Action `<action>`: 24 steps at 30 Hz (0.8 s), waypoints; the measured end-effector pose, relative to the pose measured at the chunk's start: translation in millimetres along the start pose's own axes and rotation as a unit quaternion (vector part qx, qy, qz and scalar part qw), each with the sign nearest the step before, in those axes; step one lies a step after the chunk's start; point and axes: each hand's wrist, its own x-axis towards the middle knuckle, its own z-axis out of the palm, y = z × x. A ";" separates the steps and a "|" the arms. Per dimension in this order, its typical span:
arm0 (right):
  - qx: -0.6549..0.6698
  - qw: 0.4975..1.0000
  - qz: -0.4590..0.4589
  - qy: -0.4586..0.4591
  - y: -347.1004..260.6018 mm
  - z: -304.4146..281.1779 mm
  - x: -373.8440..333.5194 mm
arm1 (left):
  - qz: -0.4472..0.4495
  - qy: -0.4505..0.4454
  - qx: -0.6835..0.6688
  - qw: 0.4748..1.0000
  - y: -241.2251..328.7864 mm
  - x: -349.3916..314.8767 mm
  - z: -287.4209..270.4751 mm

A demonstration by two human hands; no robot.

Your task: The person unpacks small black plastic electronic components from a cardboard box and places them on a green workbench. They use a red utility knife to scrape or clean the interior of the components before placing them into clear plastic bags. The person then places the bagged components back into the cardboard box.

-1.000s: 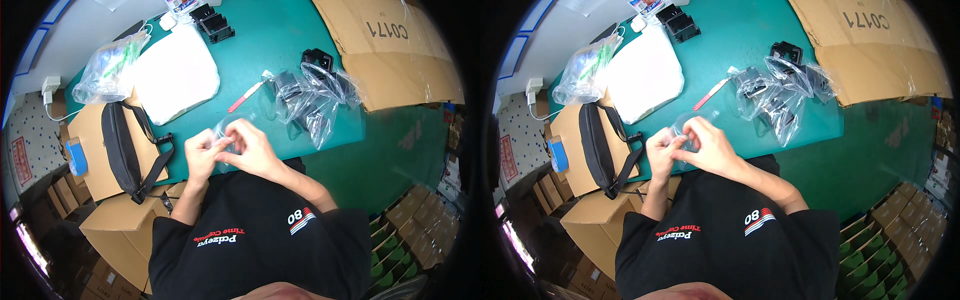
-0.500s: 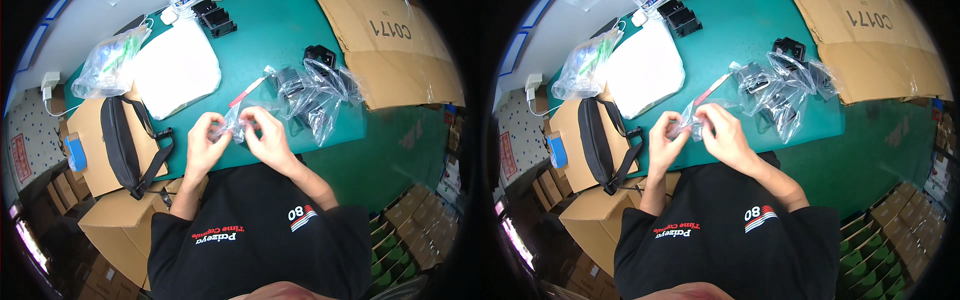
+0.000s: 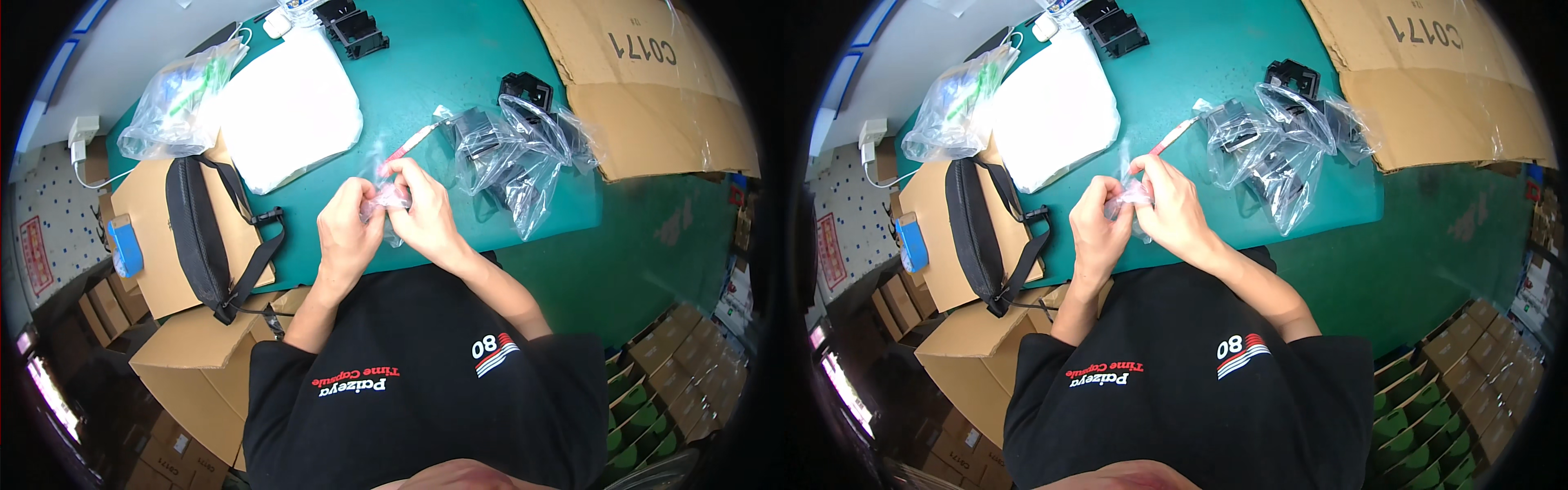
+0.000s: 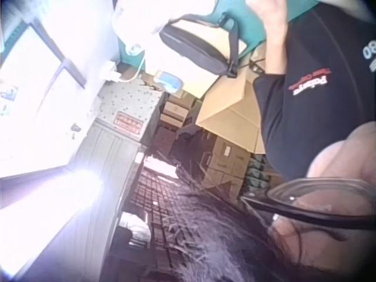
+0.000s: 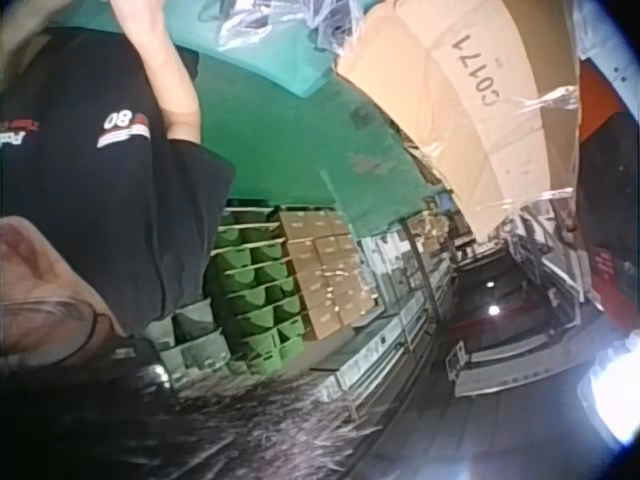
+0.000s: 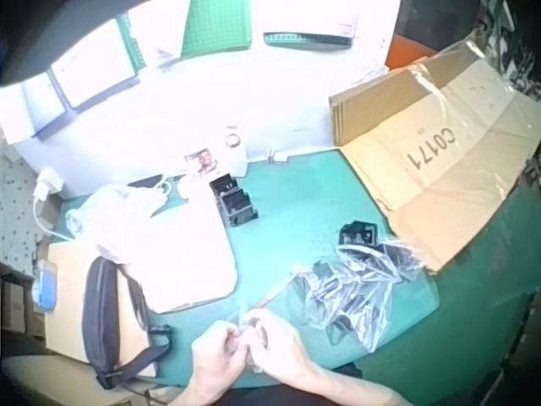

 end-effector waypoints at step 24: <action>0.126 0.973 0.177 -0.072 41.5 -26.0 -4.5 | 0.237 0.070 0.351 0.903 -65.1 212.5 48.7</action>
